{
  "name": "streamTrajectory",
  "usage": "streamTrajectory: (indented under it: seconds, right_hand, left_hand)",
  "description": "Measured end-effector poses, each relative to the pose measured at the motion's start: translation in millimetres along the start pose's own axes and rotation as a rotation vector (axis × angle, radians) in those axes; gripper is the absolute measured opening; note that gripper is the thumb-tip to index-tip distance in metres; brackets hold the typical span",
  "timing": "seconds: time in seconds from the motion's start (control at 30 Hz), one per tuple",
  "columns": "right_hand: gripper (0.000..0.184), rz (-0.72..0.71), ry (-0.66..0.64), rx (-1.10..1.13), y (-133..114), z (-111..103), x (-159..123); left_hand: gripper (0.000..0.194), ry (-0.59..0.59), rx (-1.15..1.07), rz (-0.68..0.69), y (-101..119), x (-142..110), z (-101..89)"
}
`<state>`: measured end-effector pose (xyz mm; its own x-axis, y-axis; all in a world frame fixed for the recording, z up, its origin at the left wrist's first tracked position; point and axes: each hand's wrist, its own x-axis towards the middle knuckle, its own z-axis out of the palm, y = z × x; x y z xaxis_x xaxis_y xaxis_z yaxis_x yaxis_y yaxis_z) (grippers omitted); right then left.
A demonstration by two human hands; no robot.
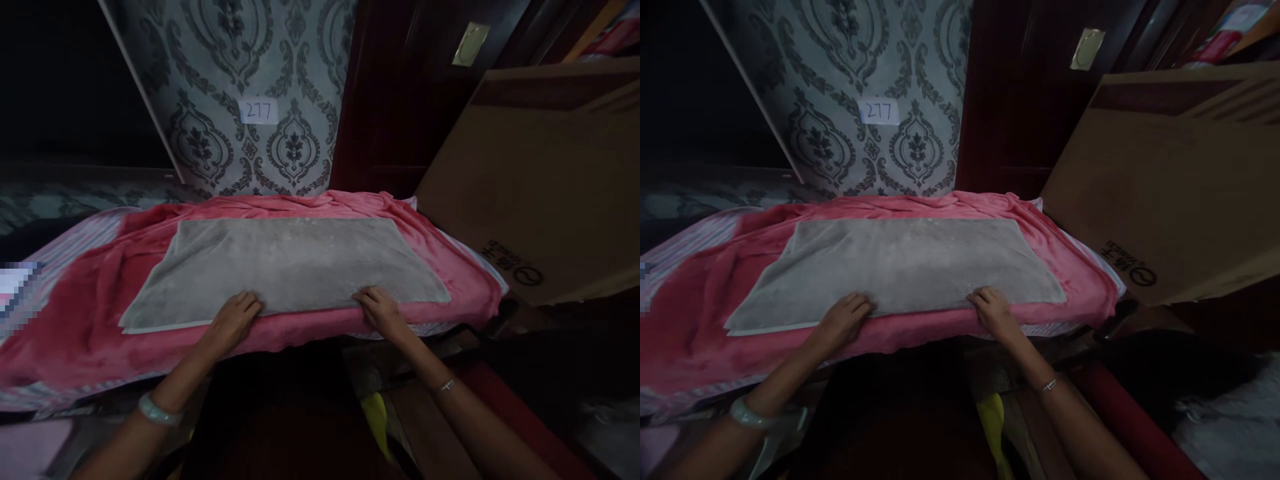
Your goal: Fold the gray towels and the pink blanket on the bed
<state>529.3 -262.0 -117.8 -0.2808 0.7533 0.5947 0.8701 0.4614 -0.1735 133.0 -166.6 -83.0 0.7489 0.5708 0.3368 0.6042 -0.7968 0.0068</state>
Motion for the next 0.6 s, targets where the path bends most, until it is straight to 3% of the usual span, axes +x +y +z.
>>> streamTrajectory:
  seconds: [0.17,0.3,0.37,0.47,0.6]
  right_hand:
    - [0.026,0.096,-0.063,0.071,0.5,-14.4,19.5]
    - [0.039,0.306,-0.073,-0.179,10.1,-22.3,38.9]
    - [0.051,0.430,-0.188,-0.285,14.1,-20.8,40.0]
    - [0.055,0.542,-0.355,-0.298,18.4,-16.5,33.6]
    - [0.052,0.500,-0.357,-0.157,34.9,-22.9,31.1]
  left_hand:
    - [0.026,0.076,-0.217,0.074,-13.5,13.5,-19.5]
    - [0.041,0.125,-0.089,0.022,-21.5,38.1,-15.6]
    - [0.051,0.081,-0.001,-0.027,-21.4,43.6,-2.0]
    - [0.056,-0.050,0.041,-0.096,-23.1,40.9,18.8]
    - [0.056,-0.133,0.006,-0.148,-32.5,47.2,22.3]
